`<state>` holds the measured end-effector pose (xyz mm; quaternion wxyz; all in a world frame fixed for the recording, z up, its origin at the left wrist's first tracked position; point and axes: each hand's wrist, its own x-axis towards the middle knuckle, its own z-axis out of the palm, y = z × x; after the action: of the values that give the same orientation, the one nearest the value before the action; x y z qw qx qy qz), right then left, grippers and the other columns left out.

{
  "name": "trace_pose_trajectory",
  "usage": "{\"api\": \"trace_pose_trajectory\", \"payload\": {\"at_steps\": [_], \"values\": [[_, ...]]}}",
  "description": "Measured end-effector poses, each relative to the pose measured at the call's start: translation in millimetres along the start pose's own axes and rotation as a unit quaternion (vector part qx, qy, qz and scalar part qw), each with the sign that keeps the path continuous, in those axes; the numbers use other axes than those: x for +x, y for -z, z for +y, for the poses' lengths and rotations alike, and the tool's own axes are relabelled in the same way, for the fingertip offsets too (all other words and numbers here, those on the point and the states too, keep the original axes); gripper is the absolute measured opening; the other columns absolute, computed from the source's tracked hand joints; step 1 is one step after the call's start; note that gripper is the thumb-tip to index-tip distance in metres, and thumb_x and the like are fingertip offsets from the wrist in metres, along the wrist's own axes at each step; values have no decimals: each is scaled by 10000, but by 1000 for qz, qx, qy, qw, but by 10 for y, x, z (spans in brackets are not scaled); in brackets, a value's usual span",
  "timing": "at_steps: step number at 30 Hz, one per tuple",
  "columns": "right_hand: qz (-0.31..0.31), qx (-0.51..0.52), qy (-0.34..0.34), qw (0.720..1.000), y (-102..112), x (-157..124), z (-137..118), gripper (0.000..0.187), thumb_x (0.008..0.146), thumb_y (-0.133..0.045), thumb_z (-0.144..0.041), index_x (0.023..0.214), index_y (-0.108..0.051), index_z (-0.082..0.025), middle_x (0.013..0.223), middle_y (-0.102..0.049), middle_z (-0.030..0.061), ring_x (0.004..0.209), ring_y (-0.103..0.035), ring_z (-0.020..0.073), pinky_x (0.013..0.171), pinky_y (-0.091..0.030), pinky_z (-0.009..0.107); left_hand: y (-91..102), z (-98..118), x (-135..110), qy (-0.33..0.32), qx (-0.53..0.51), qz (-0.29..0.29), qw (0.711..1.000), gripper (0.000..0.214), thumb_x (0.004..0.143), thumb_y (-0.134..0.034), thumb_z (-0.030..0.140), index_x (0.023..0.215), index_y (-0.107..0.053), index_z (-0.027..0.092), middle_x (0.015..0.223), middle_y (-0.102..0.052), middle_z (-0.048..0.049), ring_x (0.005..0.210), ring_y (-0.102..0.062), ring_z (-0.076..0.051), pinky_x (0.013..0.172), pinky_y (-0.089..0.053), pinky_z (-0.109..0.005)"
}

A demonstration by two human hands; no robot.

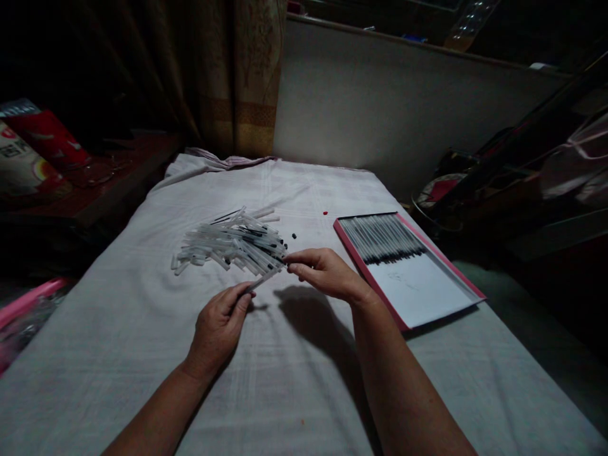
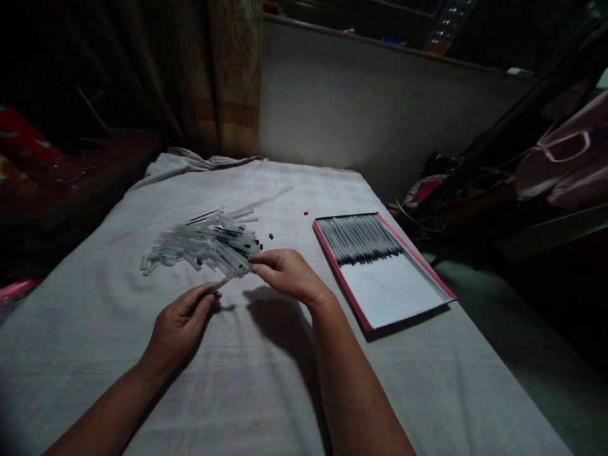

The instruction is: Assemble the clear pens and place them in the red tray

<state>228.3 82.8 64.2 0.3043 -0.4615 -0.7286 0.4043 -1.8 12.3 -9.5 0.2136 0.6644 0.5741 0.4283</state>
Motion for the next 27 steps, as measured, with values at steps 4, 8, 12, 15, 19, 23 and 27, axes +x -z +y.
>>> {"api": "trace_pose_trajectory", "payload": {"at_steps": [4,8,12,15,19,23,27], "values": [[86,-157,-92,980,51,33,187,257,855,-570,-164,981,-786,-224,1008,-782,50,922,-706,196,828,-507,287,-6,4,-8,17,-11,1,1000,346,910,-536,446,1085,-724,215,927,-781,-54,848,-734,-205,846,-580,-329],[79,-304,-175,933,-11,53,302,232,881,-605,-364,919,-789,-228,958,-780,90,908,-703,249,771,-480,310,-11,20,-1,14,-15,4,1000,342,905,-541,448,1078,-728,219,957,-779,-52,858,-733,-201,835,-580,-317],[56,-348,-188,917,-115,65,305,217,839,-651,-394,925,-779,-241,959,-773,99,891,-694,260,717,-453,312,-7,25,6,4,-8,3,1000,329,906,-538,440,1054,-738,225,956,-778,-46,860,-729,-199,817,-577,-306],[48,-312,-171,933,-101,62,307,150,818,-653,-291,884,-769,-221,911,-770,83,860,-684,235,704,-442,299,-7,10,3,4,-3,-2,1000,337,909,-533,448,1061,-738,227,953,-777,-49,860,-728,-202,820,-577,-313],[49,-95,-139,985,-33,62,300,116,790,-627,-219,820,-733,-183,787,-740,26,688,-639,147,625,-443,243,-6,-14,-1,-8,0,-4,1000,323,914,-540,429,1085,-732,233,954,-775,-43,859,-728,-198,815,-575,-305],[47,120,-115,985,-38,75,220,183,787,-598,-208,905,-726,-152,774,-731,22,601,-607,108,570,-454,215,-5,-17,3,-21,5,-2,1000,302,916,-544,408,1071,-733,231,933,-775,-34,847,-726,-192,792,-572,-290],[-16,217,-99,971,-102,72,127,171,794,-611,-225,934,-691,-165,860,-750,45,671,-659,116,536,-442,188,-8,-15,1,-22,5,2,1000,302,920,-545,401,1068,-729,213,954,-775,-43,861,-726,-193,803,-566,-289]]}}
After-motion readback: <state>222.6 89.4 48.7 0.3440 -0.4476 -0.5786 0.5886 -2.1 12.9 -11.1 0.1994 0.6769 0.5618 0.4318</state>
